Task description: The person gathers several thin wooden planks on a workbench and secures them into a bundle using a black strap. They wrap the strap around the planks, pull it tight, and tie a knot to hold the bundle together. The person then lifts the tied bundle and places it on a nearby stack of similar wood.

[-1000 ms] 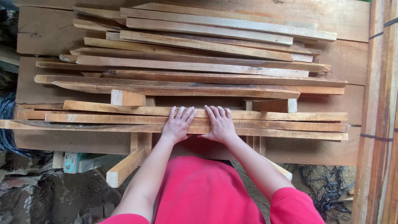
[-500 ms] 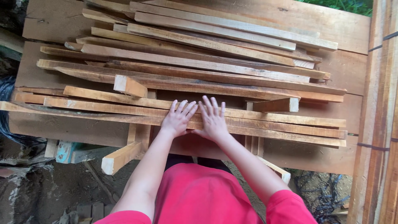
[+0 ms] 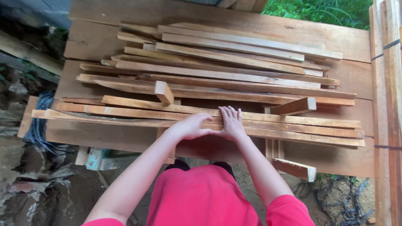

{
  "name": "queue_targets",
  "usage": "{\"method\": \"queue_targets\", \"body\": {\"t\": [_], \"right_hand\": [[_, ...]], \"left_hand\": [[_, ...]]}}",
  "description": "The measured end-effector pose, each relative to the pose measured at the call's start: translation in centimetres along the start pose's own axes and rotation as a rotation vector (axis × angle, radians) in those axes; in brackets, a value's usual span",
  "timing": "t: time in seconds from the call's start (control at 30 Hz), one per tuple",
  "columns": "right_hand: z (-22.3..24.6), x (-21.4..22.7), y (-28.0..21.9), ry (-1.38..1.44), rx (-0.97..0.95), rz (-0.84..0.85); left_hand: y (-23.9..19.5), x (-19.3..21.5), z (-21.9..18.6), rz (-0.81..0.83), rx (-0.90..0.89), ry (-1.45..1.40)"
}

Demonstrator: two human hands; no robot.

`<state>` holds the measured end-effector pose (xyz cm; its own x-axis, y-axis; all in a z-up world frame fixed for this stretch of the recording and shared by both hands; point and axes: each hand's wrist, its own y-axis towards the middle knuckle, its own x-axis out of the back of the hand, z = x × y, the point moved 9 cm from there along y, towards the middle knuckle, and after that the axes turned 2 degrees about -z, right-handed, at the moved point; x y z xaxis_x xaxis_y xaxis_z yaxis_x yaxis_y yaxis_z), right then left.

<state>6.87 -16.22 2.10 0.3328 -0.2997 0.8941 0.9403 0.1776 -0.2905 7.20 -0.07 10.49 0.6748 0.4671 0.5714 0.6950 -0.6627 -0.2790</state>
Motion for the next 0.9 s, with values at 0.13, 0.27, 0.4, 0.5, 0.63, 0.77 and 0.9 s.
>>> {"method": "queue_targets", "body": {"t": [0.13, 0.27, 0.4, 0.5, 0.63, 0.77, 0.9], "right_hand": [[3.7, 1.6, -1.4, -0.079, -0.100, 0.035], [7.0, 0.9, -1.7, -0.044, -0.189, -0.133], [7.5, 0.2, -0.8, 0.036, -0.269, -0.200], [7.7, 0.2, -0.8, 0.035, -0.280, -0.185], [7.6, -0.4, -0.6, -0.005, -0.282, -0.193], [7.4, -0.4, -1.0, 0.030, -0.274, -0.192], [7.1, -0.3, -0.8, 0.046, -0.289, -0.161]], "left_hand": [[-5.1, 4.8, 7.9, -0.146, 0.032, 0.070], [-9.5, 7.2, 14.9, -0.311, 0.288, 0.520], [-12.0, 7.9, 17.0, -0.341, 0.361, 0.516], [-12.3, 7.7, 17.4, -0.292, 0.414, 0.381], [-12.2, 7.3, 18.1, -0.316, 0.415, 0.361], [-12.3, 6.7, 18.3, -0.294, 0.440, 0.314], [-11.8, 6.6, 18.5, -0.276, 0.455, 0.272]]}}
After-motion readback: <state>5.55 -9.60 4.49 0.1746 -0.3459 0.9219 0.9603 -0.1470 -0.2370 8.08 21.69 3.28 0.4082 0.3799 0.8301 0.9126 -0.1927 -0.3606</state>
